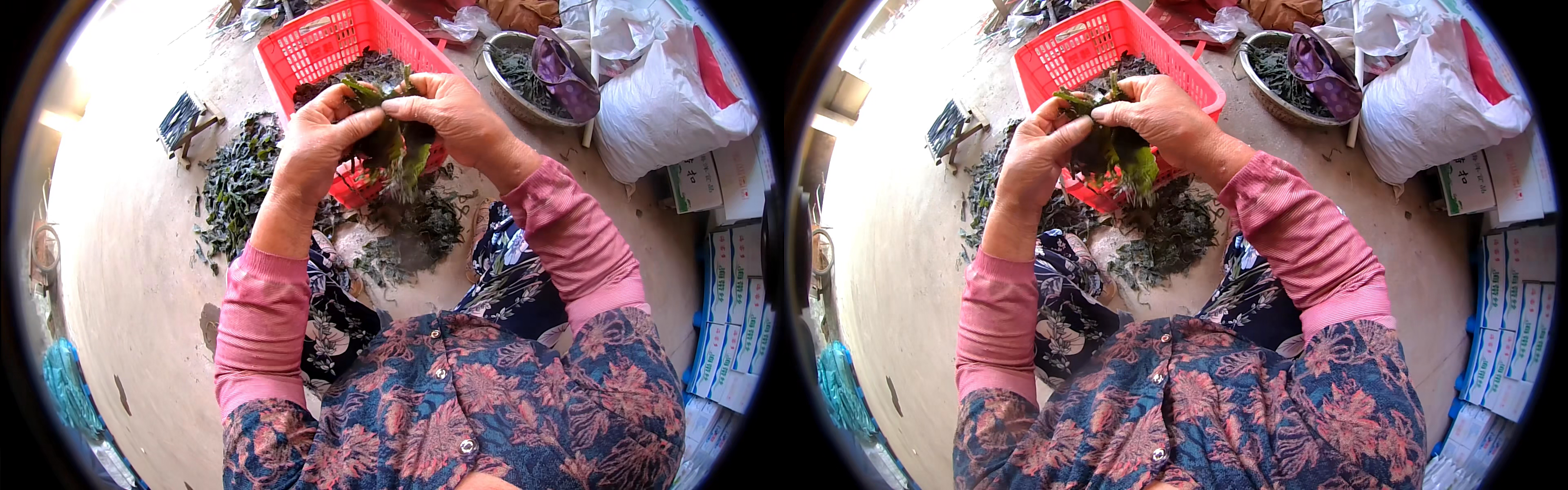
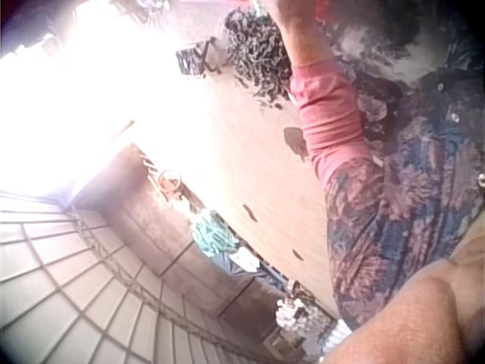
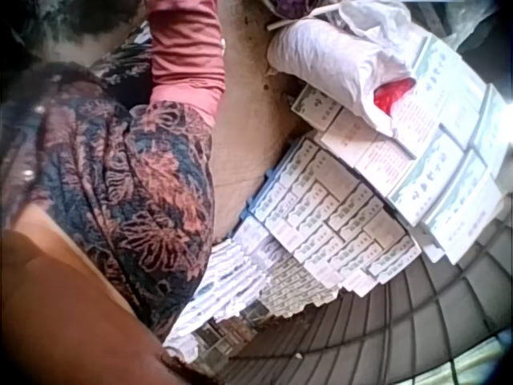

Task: The person sorts and folds long strips of green seaweed by hand, taking them from a red plastic crate and placing them into piles on the floor.

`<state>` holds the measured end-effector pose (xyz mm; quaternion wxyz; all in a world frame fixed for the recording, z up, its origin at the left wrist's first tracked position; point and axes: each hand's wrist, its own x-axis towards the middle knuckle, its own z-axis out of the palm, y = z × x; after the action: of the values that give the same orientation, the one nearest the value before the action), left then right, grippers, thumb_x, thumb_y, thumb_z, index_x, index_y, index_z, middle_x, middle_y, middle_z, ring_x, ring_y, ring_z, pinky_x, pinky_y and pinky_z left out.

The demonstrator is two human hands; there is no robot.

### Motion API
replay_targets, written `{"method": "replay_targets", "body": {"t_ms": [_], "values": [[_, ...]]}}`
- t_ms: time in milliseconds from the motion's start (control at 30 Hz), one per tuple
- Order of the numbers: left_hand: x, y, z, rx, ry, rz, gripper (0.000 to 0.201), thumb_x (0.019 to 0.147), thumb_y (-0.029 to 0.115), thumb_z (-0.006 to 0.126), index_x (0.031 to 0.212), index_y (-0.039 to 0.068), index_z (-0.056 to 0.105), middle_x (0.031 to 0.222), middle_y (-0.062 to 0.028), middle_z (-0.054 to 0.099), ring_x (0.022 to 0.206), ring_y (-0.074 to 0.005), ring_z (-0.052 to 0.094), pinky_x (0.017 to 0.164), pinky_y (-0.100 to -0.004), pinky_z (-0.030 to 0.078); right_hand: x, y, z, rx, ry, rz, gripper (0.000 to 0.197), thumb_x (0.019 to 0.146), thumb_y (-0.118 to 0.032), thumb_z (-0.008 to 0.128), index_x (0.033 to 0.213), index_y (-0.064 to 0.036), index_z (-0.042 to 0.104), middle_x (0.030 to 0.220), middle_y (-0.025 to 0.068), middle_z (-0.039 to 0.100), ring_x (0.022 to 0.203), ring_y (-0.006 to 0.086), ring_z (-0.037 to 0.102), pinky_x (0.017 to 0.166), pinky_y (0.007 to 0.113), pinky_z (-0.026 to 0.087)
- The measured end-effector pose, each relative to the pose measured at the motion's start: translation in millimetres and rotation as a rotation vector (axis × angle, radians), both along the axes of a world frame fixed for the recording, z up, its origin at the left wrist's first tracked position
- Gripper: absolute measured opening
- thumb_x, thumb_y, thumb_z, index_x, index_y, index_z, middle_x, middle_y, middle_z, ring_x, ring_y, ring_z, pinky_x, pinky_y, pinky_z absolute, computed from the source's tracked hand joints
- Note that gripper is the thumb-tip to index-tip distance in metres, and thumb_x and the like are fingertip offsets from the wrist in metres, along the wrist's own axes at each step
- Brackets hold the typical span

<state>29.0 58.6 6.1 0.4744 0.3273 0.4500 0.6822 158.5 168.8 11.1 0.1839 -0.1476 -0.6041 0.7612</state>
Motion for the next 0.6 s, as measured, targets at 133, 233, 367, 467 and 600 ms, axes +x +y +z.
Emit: {"method": "replay_targets", "body": {"t_ms": [133,233,367,467,600], "values": [[-0.4,-3.4,-7.1,0.018,0.145,0.04,0.042,0.072,-0.002,0.061,0.111,-0.001,0.045,0.092,-0.0101,0.059,0.079,-0.0134,0.058,0.066,-0.0226,0.049,0.7,3.5,-8.4,0.01,0.009,-0.019,0.02,0.077,-0.011,0.059,0.09,0.0038,0.057,0.08,0.0054,0.06,0.067,0.009,0.056,0.06,0.022,0.047],[4.0,-3.8,-5.3,-0.012,0.332,0.087,0.037,0.073,-0.006,0.058,0.107,-0.003,0.046,0.091,-0.0091,0.059,0.079,-0.0114,0.057,0.07,-0.0222,0.048,2.3,-3.0,-4.3,-0.012,0.013,0.011,0.02,0.077,-0.011,0.06,0.09,0.004,0.057,0.079,0.0054,0.06,0.066,0.0088,0.056,0.06,0.022,0.047],[18.0,-1.5,-11.1,0.037,0.551,0.24,0.018,0.074,-0.005,0.055,0.091,-0.002,0.052,0.087,-0.0054,0.061,0.075,-0.009,0.057,0.069,-0.0218,0.047,1.9,-3.8,-7.1,-0.026,-0.019,-0.073,0.019,0.077,-0.01,0.06,0.089,0.004,0.058,0.078,0.0055,0.06,0.064,0.009,0.055,0.058,0.023,0.047],[29.3,-8.5,-4.9,0.042,0.958,0.329,0.014,0.073,-0.01,0.052,0.085,-0.002,0.052,0.086,-0.0056,0.061,0.074,-0.0094,0.058,0.068,-0.0218,0.047,-0.1,6.8,-24.4,0.01,-0.036,-0.205,0.017,0.077,-0.009,0.058,0.088,0.004,0.057,0.076,0.0056,0.059,0.061,0.0096,0.055,0.053,0.023,0.046],[34.7,-23.9,-13.3,0.218,0.657,0.285,0.019,0.072,-0.016,0.046,0.083,-0.002,0.053,0.079,-0.0055,0.059,0.073,-0.0088,0.057,0.068,-0.0208,0.046,0.8,38.6,-58.9,0.294,-0.234,-0.324,0.02,0.078,-0.008,0.056,0.092,0.0055,0.054,0.073,0.0053,0.056,0.06,0.0115,0.056,0.051,0.021,0.046]]}}
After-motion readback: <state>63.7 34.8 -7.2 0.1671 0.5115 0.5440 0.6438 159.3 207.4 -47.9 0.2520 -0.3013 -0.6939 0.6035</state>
